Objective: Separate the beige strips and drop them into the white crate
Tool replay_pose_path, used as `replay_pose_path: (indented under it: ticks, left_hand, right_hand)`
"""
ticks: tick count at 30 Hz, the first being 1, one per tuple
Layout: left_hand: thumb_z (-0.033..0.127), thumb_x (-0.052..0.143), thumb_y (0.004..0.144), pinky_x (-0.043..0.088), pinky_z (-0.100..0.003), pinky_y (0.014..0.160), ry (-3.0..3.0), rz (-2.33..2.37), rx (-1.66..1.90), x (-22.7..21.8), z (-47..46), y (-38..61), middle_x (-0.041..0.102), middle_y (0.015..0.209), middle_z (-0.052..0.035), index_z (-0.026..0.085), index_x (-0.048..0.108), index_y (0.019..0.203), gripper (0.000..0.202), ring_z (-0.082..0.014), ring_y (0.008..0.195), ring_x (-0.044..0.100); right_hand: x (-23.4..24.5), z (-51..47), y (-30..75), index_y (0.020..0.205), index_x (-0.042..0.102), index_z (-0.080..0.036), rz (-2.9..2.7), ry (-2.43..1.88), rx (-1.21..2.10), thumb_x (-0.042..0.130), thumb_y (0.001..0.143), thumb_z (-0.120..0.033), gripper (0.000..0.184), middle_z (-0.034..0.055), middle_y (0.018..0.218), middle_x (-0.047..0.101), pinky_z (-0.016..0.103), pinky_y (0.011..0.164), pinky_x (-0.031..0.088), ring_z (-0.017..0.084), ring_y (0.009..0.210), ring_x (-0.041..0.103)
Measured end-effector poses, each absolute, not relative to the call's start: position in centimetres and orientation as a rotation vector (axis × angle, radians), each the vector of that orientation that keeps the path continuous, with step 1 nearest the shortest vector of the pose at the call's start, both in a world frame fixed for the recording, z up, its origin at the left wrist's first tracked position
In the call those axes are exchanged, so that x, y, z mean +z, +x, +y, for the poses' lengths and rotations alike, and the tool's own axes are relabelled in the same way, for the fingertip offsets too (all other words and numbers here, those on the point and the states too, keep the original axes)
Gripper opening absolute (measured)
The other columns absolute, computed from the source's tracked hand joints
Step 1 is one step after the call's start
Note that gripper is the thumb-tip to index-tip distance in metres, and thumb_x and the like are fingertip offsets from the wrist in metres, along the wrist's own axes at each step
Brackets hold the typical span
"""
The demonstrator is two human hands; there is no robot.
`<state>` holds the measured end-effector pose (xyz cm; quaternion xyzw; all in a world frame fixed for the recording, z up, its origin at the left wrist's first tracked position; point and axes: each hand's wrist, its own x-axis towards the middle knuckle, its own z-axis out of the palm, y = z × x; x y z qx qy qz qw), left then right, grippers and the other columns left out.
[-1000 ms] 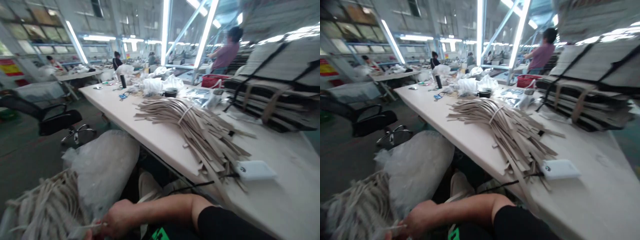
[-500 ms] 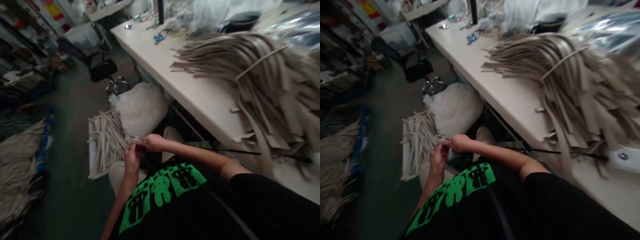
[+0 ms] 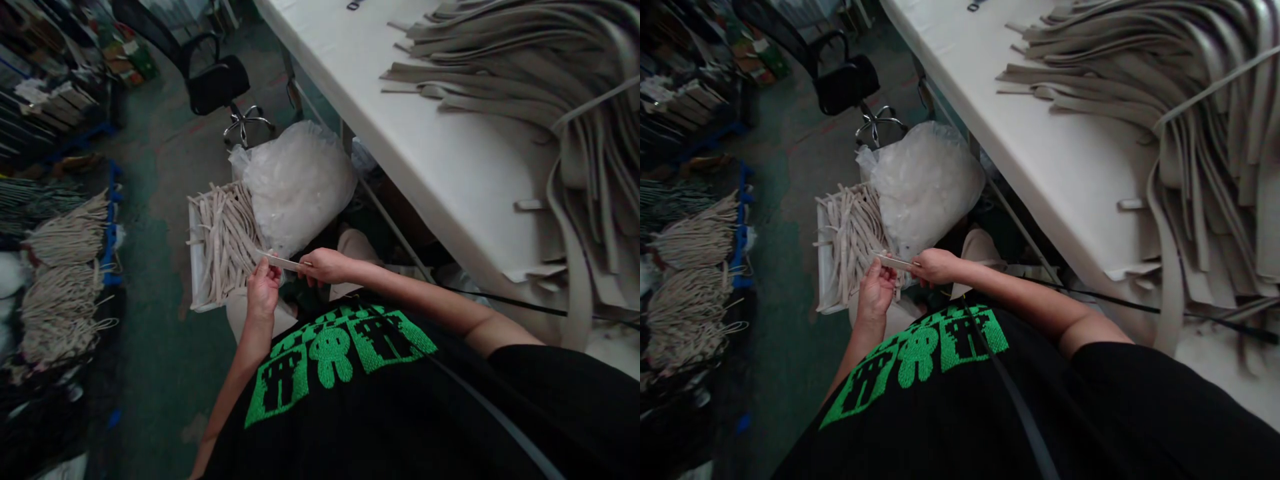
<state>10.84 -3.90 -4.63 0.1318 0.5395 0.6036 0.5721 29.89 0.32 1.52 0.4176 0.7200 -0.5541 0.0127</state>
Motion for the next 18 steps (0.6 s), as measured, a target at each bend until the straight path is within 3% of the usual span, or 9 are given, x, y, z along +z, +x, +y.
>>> replay_pose_path:
  ticks: [3,8,11,13,15,18]
  left_hand:
    - [0.029,0.086,0.077,0.053,-0.024,0.07,0.298,1.272,1.383,-4.8,-3.8,10.3,0.077,0.09,-0.0067,0.016,0.075,0.084,0.018,-0.0131,0.075,0.07]
    - [0.031,0.085,0.078,0.054,-0.027,0.074,0.348,1.229,1.314,-5.0,-4.1,12.1,0.076,0.086,-0.0057,0.016,0.076,0.086,0.019,-0.0157,0.076,0.07]
    - [0.03,0.086,0.076,0.054,-0.026,0.073,0.343,1.208,1.333,-4.5,-4.5,12.1,0.075,0.081,-0.0038,0.016,0.075,0.084,0.019,-0.015,0.073,0.069]
    - [0.03,0.088,0.073,0.054,-0.026,0.071,0.317,1.19,1.32,-3.8,-4.9,11.5,0.076,0.081,-0.0037,0.016,0.075,0.083,0.021,-0.0147,0.072,0.069]
    - [0.029,0.09,0.071,0.055,-0.027,0.071,0.286,1.159,1.267,-3.1,-5.4,11.0,0.076,0.083,-0.0048,0.016,0.075,0.081,0.023,-0.0155,0.074,0.069]
    - [0.028,0.088,0.073,0.056,-0.028,0.073,0.286,1.117,1.167,-2.1,-6.2,11.0,0.076,0.083,-0.0065,0.015,0.074,0.079,0.02,-0.0173,0.076,0.07]
  right_hand:
    - [1.4,-0.1,30.1,0.097,0.069,-0.015,2.236,1.372,-1.646,0.041,0.106,-0.034,0.035,0.0027,0.076,0.074,0.02,0.054,0.038,0.009,0.056,0.062]
    - [0.1,0.9,28.9,0.093,0.07,-0.015,2.326,1.419,-1.62,0.04,0.107,-0.042,0.043,0.0019,0.072,0.072,0.021,0.055,0.036,0.009,0.052,0.057]
    - [-0.9,2.3,29.1,0.103,0.072,-0.014,2.35,1.462,-1.829,0.038,0.108,-0.038,0.042,0.0038,0.088,0.076,0.021,0.059,0.042,0.008,0.055,0.06]
    - [-1.8,3.1,29.5,0.116,0.072,-0.014,2.448,1.563,-1.908,0.04,0.107,-0.029,0.036,0.0069,0.109,0.076,0.021,0.067,0.047,0.01,0.069,0.066]
    - [-2.7,3.7,29.5,0.125,0.07,-0.016,2.67,1.53,-1.887,0.046,0.104,-0.021,0.033,0.0094,0.131,0.07,0.023,0.081,0.049,0.014,0.096,0.07]
    - [-3.6,3.8,28.4,0.131,0.069,-0.02,2.981,1.14,-1.812,0.055,0.098,-0.015,0.037,0.0088,0.151,0.056,0.026,0.099,0.045,0.018,0.124,0.062]
